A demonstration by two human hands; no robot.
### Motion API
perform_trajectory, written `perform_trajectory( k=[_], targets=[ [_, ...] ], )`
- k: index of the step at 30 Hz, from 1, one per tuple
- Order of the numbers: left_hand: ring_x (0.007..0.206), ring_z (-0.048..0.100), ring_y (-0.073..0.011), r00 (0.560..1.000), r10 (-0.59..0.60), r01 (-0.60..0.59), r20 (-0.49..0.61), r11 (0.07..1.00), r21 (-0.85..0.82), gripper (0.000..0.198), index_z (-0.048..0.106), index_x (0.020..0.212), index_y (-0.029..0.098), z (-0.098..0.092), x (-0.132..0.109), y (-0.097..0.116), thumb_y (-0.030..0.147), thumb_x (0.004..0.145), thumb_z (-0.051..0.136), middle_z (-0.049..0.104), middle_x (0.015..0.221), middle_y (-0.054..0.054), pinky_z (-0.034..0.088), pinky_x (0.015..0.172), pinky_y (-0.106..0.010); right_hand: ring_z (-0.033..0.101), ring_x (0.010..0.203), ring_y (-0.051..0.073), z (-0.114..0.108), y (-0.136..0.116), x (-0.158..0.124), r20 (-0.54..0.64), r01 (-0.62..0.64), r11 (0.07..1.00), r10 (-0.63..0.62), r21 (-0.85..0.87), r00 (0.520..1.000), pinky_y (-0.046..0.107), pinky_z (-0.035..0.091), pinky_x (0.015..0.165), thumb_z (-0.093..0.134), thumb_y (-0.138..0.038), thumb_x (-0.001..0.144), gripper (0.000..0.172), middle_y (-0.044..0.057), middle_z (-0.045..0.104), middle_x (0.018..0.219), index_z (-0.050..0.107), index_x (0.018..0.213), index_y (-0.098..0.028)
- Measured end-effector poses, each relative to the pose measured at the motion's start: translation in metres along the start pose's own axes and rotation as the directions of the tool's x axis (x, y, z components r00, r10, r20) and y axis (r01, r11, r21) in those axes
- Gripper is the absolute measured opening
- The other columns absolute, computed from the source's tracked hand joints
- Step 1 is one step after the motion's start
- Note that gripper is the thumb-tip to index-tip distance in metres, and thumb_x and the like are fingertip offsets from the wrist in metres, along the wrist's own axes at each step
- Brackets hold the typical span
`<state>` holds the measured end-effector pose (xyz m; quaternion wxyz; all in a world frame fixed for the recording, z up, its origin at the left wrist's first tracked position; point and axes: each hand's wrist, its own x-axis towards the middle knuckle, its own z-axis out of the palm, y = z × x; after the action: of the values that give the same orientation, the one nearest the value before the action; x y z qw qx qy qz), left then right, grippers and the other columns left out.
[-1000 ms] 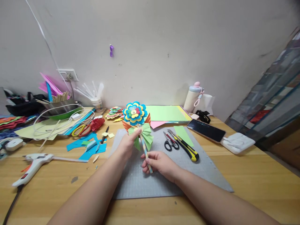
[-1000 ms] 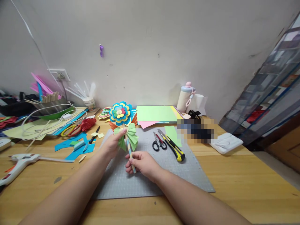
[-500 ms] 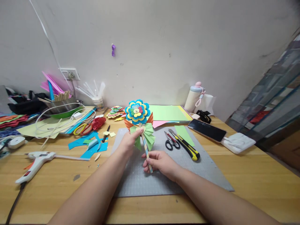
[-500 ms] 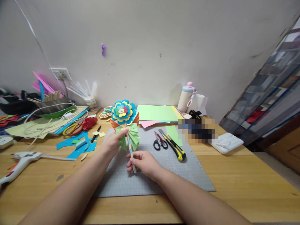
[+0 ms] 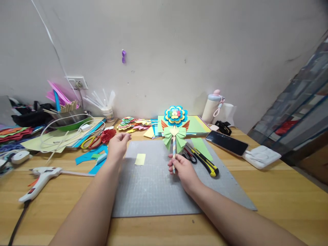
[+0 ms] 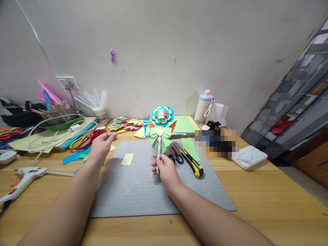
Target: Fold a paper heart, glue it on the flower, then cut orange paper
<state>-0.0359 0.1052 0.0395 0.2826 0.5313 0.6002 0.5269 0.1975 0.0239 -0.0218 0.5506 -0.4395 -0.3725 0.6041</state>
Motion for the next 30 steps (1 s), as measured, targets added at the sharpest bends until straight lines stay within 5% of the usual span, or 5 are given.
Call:
perform_trajectory(
  k=[6, 12, 19, 25, 30],
  targets=[
    [0.088, 0.06, -0.018, 0.944, -0.066, -0.072, 0.323, 0.914, 0.399, 0.018, 0.063, 0.092, 0.017, 0.002, 0.001, -0.028, 0.033, 0.083, 0.063, 0.064, 0.094, -0.004, 0.047, 0.083, -0.039, 0.051, 0.052, 0.009, -0.001, 0.005, 0.002, -0.055, -0.059, 0.998, 0.059, 0.009, 0.997, 0.023, 0.043, 0.049, 0.068, -0.041, 0.07, 0.033, -0.002, 0.057, 0.065, 0.058, 0.089, -0.017],
    [0.089, 0.06, -0.0177, 0.871, -0.154, -0.175, 0.467, 0.791, 0.587, 0.023, 0.061, 0.1, 0.016, 0.016, -0.004, -0.041, 0.035, 0.088, 0.056, 0.063, 0.103, -0.006, 0.051, 0.08, -0.038, 0.051, 0.05, 0.008, 0.002, 0.003, 0.001, -0.033, -0.088, 0.996, 0.088, 0.006, 0.996, 0.023, 0.043, 0.048, 0.069, -0.042, 0.067, 0.035, -0.003, 0.057, 0.064, 0.059, 0.089, -0.016],
    [0.075, 0.057, -0.0183, 0.884, -0.157, -0.21, 0.44, 0.709, 0.673, 0.015, 0.062, 0.084, 0.018, 0.015, -0.019, -0.033, 0.029, 0.075, 0.066, 0.061, 0.078, -0.002, 0.044, 0.071, -0.033, 0.051, 0.051, 0.008, 0.003, 0.002, 0.001, -0.015, -0.115, 0.993, 0.115, -0.004, 0.993, 0.022, 0.042, 0.048, 0.068, -0.043, 0.068, 0.038, -0.003, 0.057, 0.065, 0.059, 0.093, -0.015],
    [0.086, 0.059, -0.0211, 0.894, -0.088, -0.247, 0.439, 0.722, 0.647, 0.017, 0.063, 0.087, 0.021, 0.017, -0.023, -0.036, 0.026, 0.071, 0.064, 0.064, 0.095, -0.005, 0.04, 0.071, -0.028, 0.051, 0.052, 0.008, 0.002, 0.001, 0.001, -0.001, -0.129, 0.992, 0.129, -0.013, 0.992, 0.022, 0.043, 0.049, 0.067, -0.042, 0.069, 0.038, -0.003, 0.058, 0.066, 0.058, 0.094, -0.015],
    [0.069, 0.06, -0.0189, 0.881, -0.109, -0.24, 0.46, 0.734, 0.635, 0.008, 0.063, 0.068, 0.022, 0.02, -0.024, -0.033, 0.029, 0.072, 0.062, 0.066, 0.07, -0.001, 0.037, 0.058, -0.026, 0.051, 0.052, 0.008, 0.004, -0.002, 0.0, -0.007, -0.136, 0.991, 0.136, -0.012, 0.991, 0.022, 0.043, 0.05, 0.069, -0.042, 0.068, 0.039, -0.003, 0.057, 0.065, 0.059, 0.093, -0.015]
  ],
)
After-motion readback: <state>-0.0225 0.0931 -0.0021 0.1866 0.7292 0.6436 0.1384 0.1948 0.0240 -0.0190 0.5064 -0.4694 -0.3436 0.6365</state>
